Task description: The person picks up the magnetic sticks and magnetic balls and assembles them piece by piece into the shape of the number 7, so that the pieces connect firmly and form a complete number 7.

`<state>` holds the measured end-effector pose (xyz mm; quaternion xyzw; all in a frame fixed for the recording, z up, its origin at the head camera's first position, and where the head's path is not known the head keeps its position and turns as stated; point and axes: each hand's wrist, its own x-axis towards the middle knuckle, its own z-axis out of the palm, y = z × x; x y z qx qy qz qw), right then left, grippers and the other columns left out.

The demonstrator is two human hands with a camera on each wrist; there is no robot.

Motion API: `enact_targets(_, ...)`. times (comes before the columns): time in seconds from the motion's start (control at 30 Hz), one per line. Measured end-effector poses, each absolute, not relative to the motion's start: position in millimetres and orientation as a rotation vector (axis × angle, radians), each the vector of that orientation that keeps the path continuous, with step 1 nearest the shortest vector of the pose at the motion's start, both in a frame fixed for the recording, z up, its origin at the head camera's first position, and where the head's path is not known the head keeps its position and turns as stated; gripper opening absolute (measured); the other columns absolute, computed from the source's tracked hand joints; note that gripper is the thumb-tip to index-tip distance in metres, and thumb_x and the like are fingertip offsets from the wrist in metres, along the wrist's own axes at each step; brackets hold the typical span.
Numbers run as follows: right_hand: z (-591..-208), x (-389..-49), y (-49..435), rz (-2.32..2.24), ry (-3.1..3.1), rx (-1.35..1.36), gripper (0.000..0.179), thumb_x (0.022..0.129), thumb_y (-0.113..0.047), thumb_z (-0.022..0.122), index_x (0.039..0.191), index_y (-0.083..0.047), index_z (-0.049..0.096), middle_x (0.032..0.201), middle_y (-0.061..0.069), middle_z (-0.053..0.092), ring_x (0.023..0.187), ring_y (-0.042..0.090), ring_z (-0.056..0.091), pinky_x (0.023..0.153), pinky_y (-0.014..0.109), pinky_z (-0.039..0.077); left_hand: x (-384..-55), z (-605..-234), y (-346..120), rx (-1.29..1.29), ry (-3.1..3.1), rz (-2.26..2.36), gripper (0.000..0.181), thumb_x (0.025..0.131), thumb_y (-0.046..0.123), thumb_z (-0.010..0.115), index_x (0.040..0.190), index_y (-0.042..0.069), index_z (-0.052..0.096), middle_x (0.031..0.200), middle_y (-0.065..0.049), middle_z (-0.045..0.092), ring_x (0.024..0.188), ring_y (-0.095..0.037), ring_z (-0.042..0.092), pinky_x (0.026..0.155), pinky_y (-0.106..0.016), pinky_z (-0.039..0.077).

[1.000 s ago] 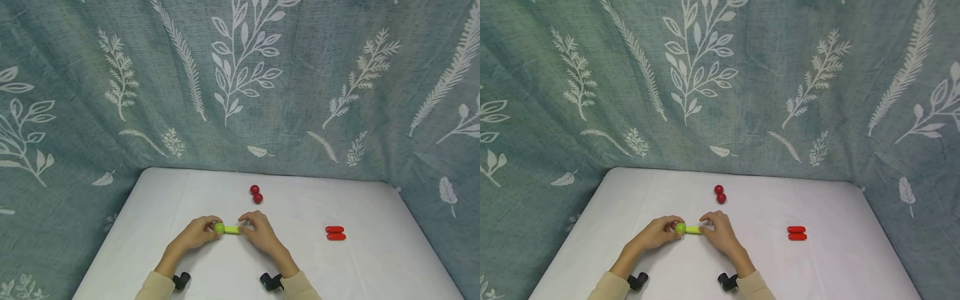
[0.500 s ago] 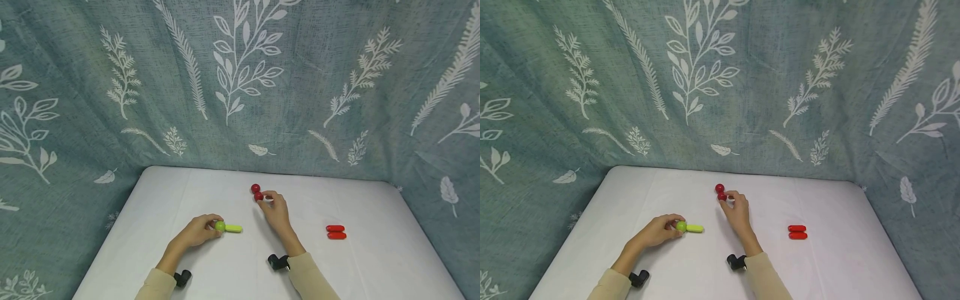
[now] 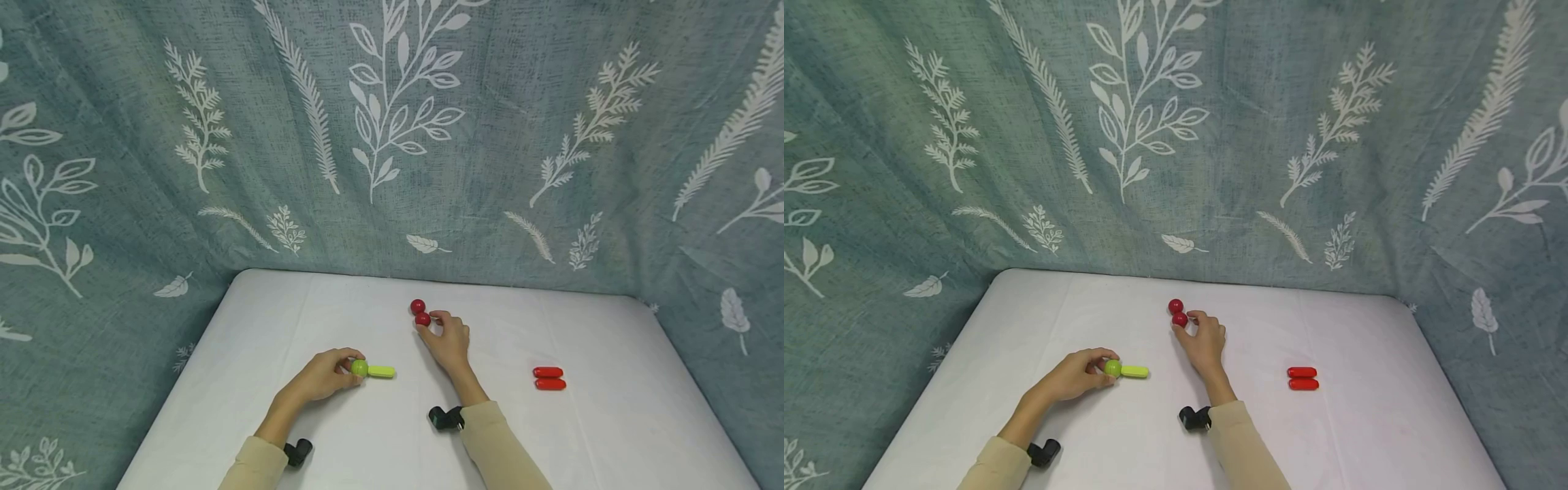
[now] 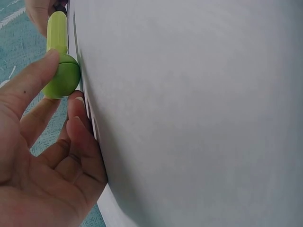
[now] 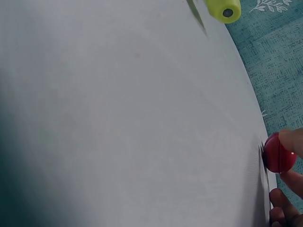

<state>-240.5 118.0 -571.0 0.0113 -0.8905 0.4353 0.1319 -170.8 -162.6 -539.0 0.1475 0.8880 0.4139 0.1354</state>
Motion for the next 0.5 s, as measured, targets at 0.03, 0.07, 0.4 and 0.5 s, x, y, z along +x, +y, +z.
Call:
enact_targets(0.03, -571.2, -240.6, 117.7, 1.251, -2.585, 0.037, 0.042, 0.086, -0.025, 0.079, 0.118, -0.001, 0.066, 0.106, 0.018, 0.063, 0.102, 0.036, 0.049, 0.085, 0.051, 0.033, -170.9, -538.9, -162.6, 0.425, 2.572, 1.201, 0.036, 0.088, 0.022, 0.079, 0.122, 0.018, 0.068, 0.098, 0.003, 0.061, 0.081, -0.015, 0.055, 0.068, -0.032, 0.048)
enact_targets(0.07, -571.5, -240.7, 117.5, 1.247, -2.584, 0.04, 0.042, 0.086, -0.024, 0.079, 0.118, 0.0, 0.067, 0.107, 0.019, 0.063, 0.103, 0.036, 0.049, 0.086, 0.051, 0.032, -171.0, -538.8, -162.6, 0.426, 2.572, 1.203, 0.036, 0.088, 0.022, 0.079, 0.122, 0.019, 0.068, 0.098, 0.003, 0.061, 0.081, -0.015, 0.055, 0.068, -0.032, 0.048)
enact_targets(0.4, -573.6, -241.8, 116.8, 1.217, -2.596, 0.045, 0.037, 0.087, -0.021, 0.078, 0.116, 0.0, 0.069, 0.108, 0.019, 0.064, 0.106, 0.037, 0.049, 0.088, 0.053, 0.032, -171.1, -541.7, -162.2, 0.412, 2.57, 1.214, 0.035, 0.087, 0.023, 0.08, 0.121, 0.019, 0.068, 0.098, 0.003, 0.061, 0.08, -0.015, 0.055, 0.067, -0.032, 0.048)
enact_targets(0.5, -572.5, -241.2, 116.9, 1.222, -2.602, 0.039, 0.037, 0.088, -0.021, 0.078, 0.116, 0.0, 0.069, 0.109, 0.019, 0.064, 0.105, 0.037, 0.048, 0.088, 0.052, 0.031, -171.3, -541.5, -161.5, 0.411, 2.571, 1.213, 0.036, 0.088, 0.022, 0.079, 0.121, 0.018, 0.068, 0.098, 0.003, 0.061, 0.08, -0.015, 0.055, 0.068, -0.032, 0.048)
